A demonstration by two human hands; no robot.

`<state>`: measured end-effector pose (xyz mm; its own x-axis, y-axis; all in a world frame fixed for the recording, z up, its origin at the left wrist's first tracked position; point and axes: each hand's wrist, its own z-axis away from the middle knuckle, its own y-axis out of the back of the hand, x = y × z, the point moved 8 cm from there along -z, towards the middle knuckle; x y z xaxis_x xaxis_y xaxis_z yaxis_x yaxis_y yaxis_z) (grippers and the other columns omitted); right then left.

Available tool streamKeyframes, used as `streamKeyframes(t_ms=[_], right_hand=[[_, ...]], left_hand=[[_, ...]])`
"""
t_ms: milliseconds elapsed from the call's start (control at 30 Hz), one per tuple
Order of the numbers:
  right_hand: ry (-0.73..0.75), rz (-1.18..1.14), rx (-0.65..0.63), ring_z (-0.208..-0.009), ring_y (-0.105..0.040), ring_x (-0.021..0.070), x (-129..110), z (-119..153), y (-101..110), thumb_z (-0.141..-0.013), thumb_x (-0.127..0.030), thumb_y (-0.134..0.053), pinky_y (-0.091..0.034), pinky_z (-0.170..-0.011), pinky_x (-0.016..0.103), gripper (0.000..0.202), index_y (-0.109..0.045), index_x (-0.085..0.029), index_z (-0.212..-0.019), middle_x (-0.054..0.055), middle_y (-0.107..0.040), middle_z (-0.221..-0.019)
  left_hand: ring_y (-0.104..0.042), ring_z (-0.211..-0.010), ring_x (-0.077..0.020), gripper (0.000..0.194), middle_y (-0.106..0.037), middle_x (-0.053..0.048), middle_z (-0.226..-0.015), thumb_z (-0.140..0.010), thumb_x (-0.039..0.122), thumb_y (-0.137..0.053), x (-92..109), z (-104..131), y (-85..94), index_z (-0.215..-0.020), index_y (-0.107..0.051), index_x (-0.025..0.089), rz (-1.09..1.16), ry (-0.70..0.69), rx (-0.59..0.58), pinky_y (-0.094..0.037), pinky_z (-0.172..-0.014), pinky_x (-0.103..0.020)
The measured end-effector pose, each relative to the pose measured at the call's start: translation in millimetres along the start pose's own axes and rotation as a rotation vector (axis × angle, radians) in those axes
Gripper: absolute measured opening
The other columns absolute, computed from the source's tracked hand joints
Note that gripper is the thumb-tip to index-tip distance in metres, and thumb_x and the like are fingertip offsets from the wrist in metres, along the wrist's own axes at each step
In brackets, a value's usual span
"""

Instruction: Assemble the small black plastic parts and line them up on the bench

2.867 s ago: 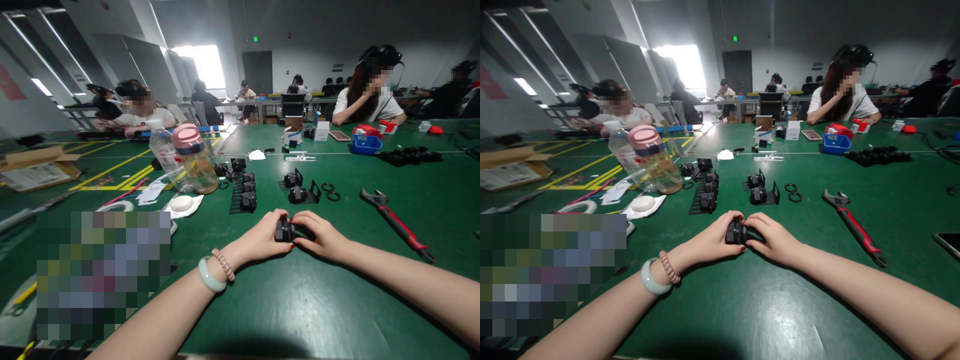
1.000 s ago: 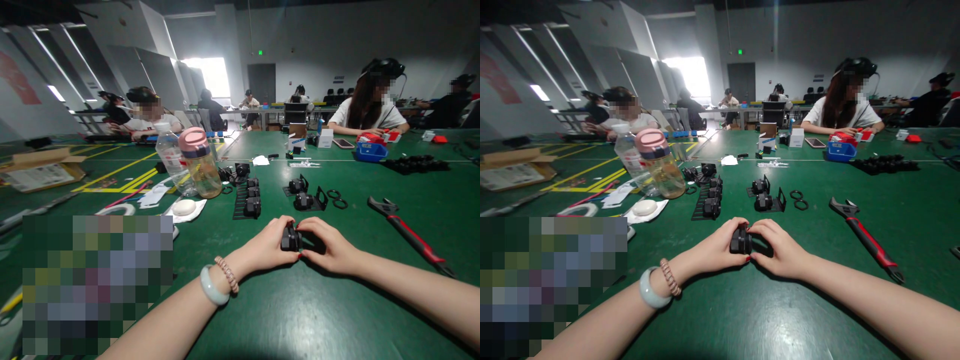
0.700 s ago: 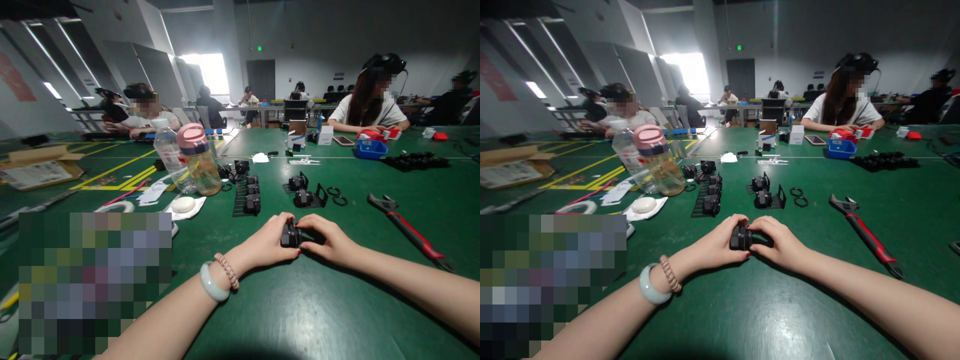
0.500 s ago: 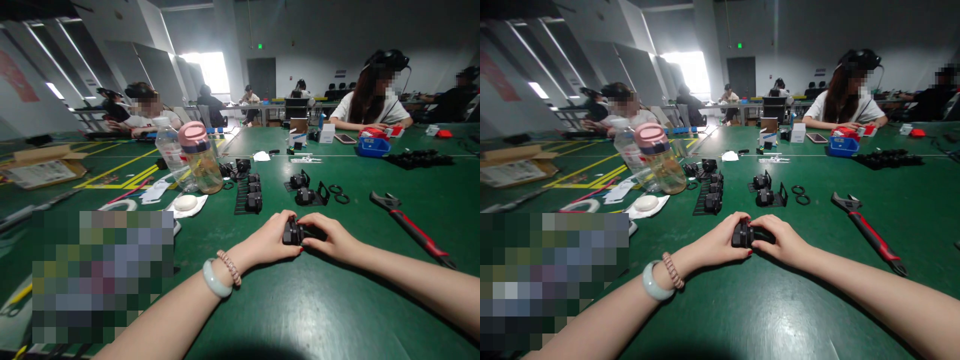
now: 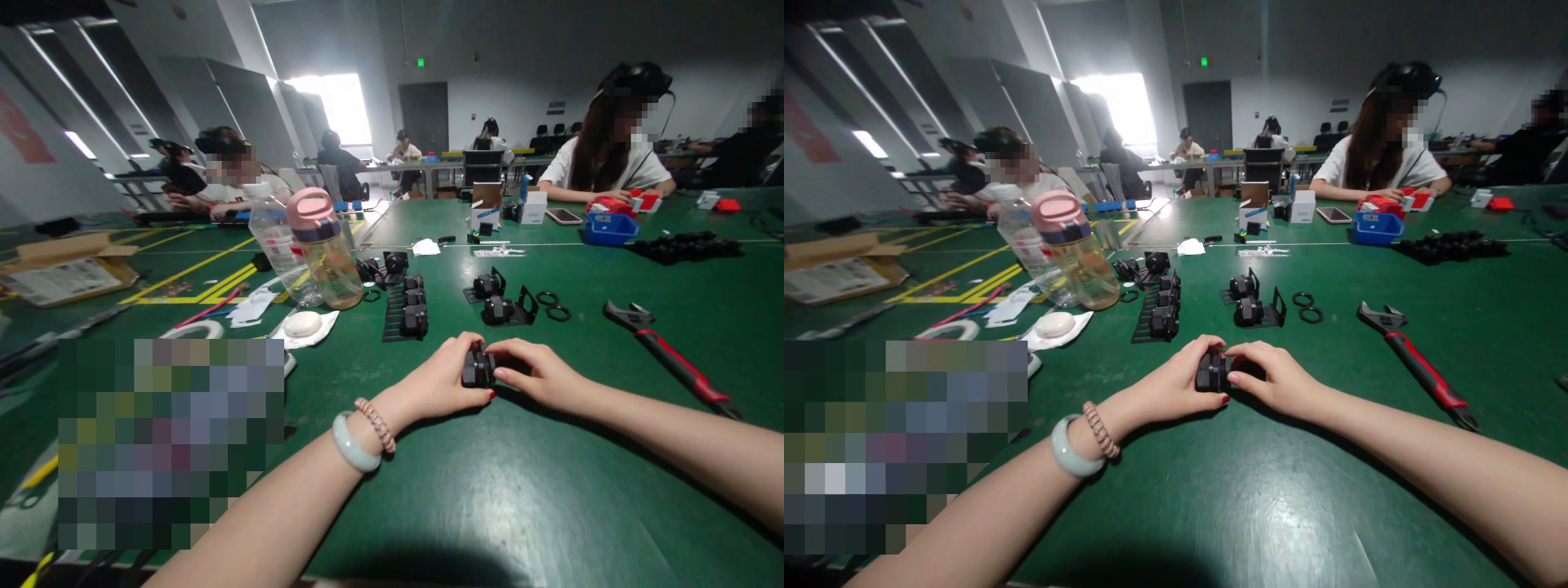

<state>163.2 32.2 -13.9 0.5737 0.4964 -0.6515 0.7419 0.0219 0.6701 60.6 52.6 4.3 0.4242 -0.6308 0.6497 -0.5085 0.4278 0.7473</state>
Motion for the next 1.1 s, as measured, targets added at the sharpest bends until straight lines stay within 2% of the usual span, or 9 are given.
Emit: streamKeyframes(t_ms=[400, 667, 1100], right_hand=[[0.184, 0.007, 0.049, -0.098, -0.050, 0.0200, -21.0, 1.9, 6.9, -0.070, -0.024, -0.059, -0.041, -0.084, 0.035, 0.047, -0.043, -0.019, -0.113, 0.009, -0.053, -0.106], [0.165, 0.030, 0.048, -0.095, -0.050, 0.0185, -18.1, 2.3, 5.1, -0.069, -0.021, -0.060, -0.042, -0.083, 0.033, 0.041, -0.047, -0.020, -0.108, 0.008, -0.052, -0.103], [0.075, 0.048, 0.014, -0.088, -0.054, 0.0172, -9.0, 0.3, 1.2, -0.072, -0.027, -0.058, -0.044, -0.077, 0.030, 0.036, -0.050, -0.019, -0.106, 0.006, -0.057, -0.097]], left_hand=[[-0.048, -0.087, -0.0186, 0.053, -0.048, -0.005, -0.095, -0.061, 0.028, -0.061, -0.8, -2.8, -0.3, -0.109, -0.041, 0.018, 0.008, 0.015, -0.019, -0.041, -0.076, -0.032], [-0.047, -0.091, -0.0197, 0.054, -0.048, -0.005, -0.099, -0.061, 0.030, -0.062, -0.8, -3.7, -0.7, -0.109, -0.040, 0.018, -0.001, 0.016, -0.031, -0.039, -0.080, -0.033], [-0.047, -0.090, -0.0194, 0.053, -0.047, -0.005, -0.099, -0.062, 0.030, -0.061, -1.2, -2.9, -1.0, -0.109, -0.040, 0.018, -0.018, -0.002, -0.032, -0.040, -0.079, -0.033]])
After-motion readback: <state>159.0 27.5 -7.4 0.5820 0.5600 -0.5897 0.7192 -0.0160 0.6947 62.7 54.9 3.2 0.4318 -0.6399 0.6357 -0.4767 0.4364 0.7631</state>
